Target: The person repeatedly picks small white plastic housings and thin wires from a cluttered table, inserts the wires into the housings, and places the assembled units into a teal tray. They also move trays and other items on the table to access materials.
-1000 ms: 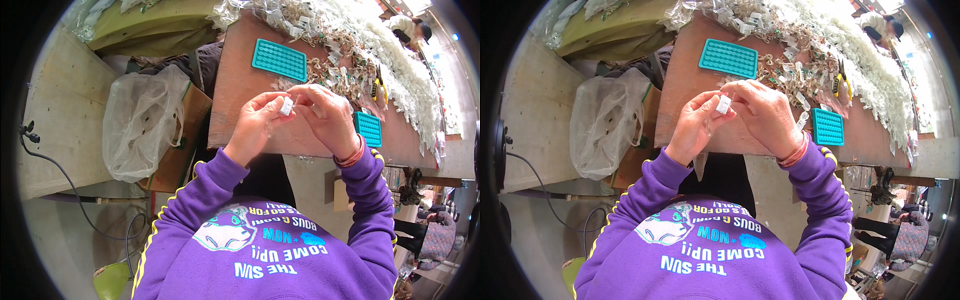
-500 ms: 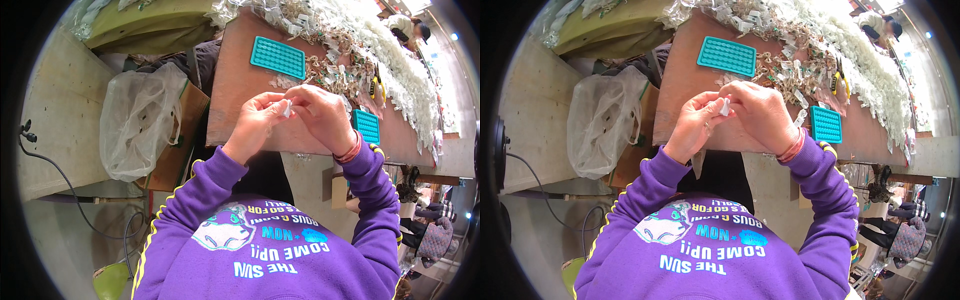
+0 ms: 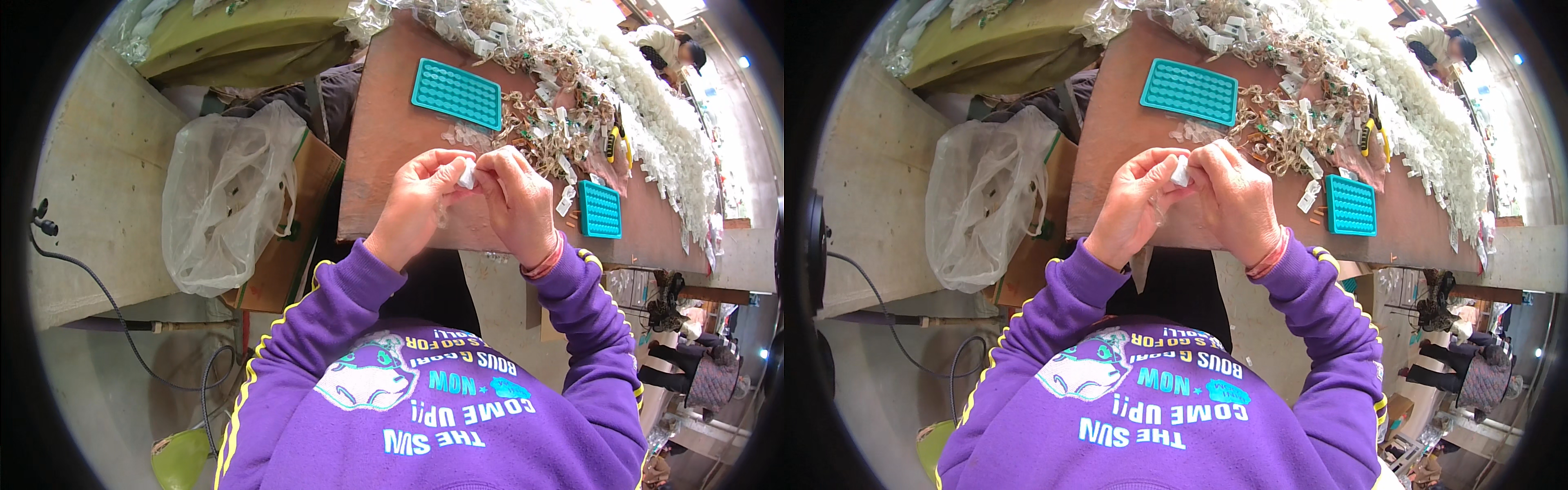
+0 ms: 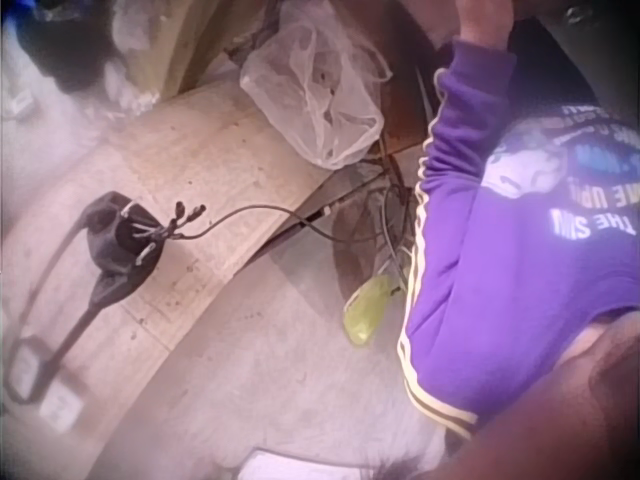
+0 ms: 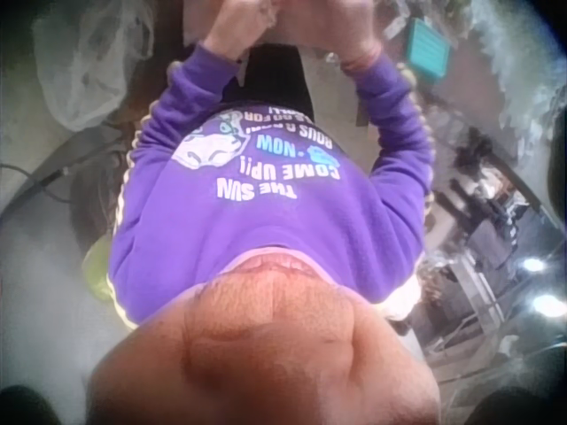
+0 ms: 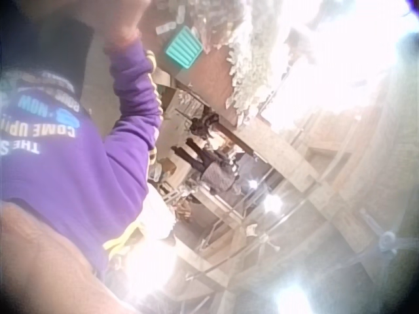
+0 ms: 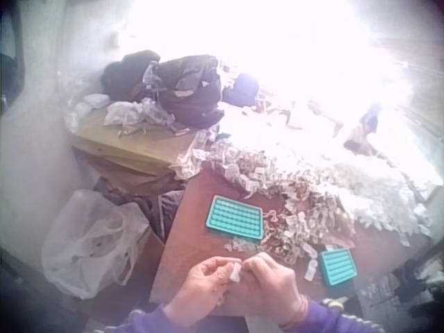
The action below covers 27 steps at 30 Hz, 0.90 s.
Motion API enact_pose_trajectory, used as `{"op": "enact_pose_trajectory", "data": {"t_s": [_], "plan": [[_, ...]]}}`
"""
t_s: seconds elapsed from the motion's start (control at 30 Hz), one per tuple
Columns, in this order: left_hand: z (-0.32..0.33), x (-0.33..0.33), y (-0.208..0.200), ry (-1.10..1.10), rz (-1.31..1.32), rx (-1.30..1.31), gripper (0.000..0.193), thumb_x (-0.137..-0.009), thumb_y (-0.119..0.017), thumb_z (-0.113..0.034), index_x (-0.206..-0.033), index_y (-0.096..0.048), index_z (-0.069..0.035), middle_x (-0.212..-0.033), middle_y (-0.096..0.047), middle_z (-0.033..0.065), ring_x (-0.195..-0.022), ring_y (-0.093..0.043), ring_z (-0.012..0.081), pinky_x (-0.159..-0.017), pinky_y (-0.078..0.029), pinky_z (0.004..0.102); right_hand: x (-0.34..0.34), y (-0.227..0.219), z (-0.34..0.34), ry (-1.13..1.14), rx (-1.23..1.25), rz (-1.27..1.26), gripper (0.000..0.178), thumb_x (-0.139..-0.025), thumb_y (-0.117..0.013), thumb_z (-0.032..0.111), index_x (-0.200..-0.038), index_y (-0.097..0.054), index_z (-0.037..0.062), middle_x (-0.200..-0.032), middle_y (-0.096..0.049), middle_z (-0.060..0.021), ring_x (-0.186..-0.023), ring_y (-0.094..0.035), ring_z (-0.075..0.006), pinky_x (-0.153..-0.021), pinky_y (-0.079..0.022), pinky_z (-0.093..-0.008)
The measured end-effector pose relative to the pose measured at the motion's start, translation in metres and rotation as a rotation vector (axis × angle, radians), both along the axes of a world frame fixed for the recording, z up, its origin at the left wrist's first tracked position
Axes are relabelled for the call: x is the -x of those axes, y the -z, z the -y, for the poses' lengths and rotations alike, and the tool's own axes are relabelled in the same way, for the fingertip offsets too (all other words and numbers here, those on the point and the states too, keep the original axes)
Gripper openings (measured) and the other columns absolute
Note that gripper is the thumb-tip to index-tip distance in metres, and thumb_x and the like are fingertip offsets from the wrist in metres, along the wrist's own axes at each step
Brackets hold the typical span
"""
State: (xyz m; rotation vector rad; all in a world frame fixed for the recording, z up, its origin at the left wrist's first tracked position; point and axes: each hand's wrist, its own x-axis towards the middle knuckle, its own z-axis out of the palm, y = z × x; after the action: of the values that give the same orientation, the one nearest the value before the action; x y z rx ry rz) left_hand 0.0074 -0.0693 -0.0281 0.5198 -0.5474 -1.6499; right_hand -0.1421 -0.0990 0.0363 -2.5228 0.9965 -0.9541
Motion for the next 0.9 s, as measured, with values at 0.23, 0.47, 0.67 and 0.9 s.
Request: {"op": "enact_pose_trajectory", "data": {"t_s": [0.23, 0.47, 0.67, 0.9], "plan": [[-0.003, 0.001, 0.000, -0.010, 0.011, -0.004, 0.021, -0.098, -0.058, -0.017, -0.114, -0.060, -0.002, -0.102, -0.063, 0.0016, -0.092, -0.060, 0.0089, -0.081, -0.049, 0.0249, 0.003, -0.001, 0.000, 0.005, -0.037, 0.097, 0.009, -0.083, -0.064, 0.000, -0.089, -0.058, 0.0028, -0.082, -0.060, -0.0145, -0.073, -0.063, -0.0332, -0.063, -0.051, -0.0355], [-0.003, 0.005, -0.006, -0.054, -0.033, -0.056, 0.021, -0.098, -0.059, -0.016, -0.112, -0.062, -0.001, -0.103, -0.066, 0.0051, -0.093, -0.062, 0.0128, -0.086, -0.050, 0.0290, -0.002, -0.009, -0.003, -0.004, 0.038, -0.027, 0.016, -0.078, -0.064, 0.000, -0.090, -0.055, 0.0047, -0.081, -0.058, -0.0118, -0.071, -0.063, -0.0328, -0.060, -0.052, -0.0368], [-0.003, 0.005, -0.039, -0.209, 0.847, 0.630, 0.015, -0.091, -0.062, -0.010, -0.105, -0.066, -0.006, -0.101, -0.065, 0.0052, -0.093, -0.063, 0.0187, -0.089, -0.050, 0.0357, 0.036, -0.020, -0.023, 0.257, -0.068, 0.350, 0.019, -0.082, -0.071, 0.004, -0.100, -0.064, 0.0019, -0.089, -0.067, -0.0106, -0.083, -0.068, -0.0245, -0.072, -0.054, -0.0312], [0.189, 0.009, -0.103, -0.619, 2.238, 1.097, 0.039, -0.082, -0.063, -0.010, -0.121, -0.064, -0.018, -0.111, -0.065, 0.0069, -0.118, -0.056, 0.0262, -0.106, -0.033, 0.0565, 0.070, -0.010, -0.064, 0.373, -0.036, 0.175, 0.008, -0.082, -0.071, 0.002, -0.088, -0.067, 0.0036, -0.084, -0.066, -0.0103, -0.074, -0.066, -0.0234, -0.064, -0.052, -0.0309]]}}
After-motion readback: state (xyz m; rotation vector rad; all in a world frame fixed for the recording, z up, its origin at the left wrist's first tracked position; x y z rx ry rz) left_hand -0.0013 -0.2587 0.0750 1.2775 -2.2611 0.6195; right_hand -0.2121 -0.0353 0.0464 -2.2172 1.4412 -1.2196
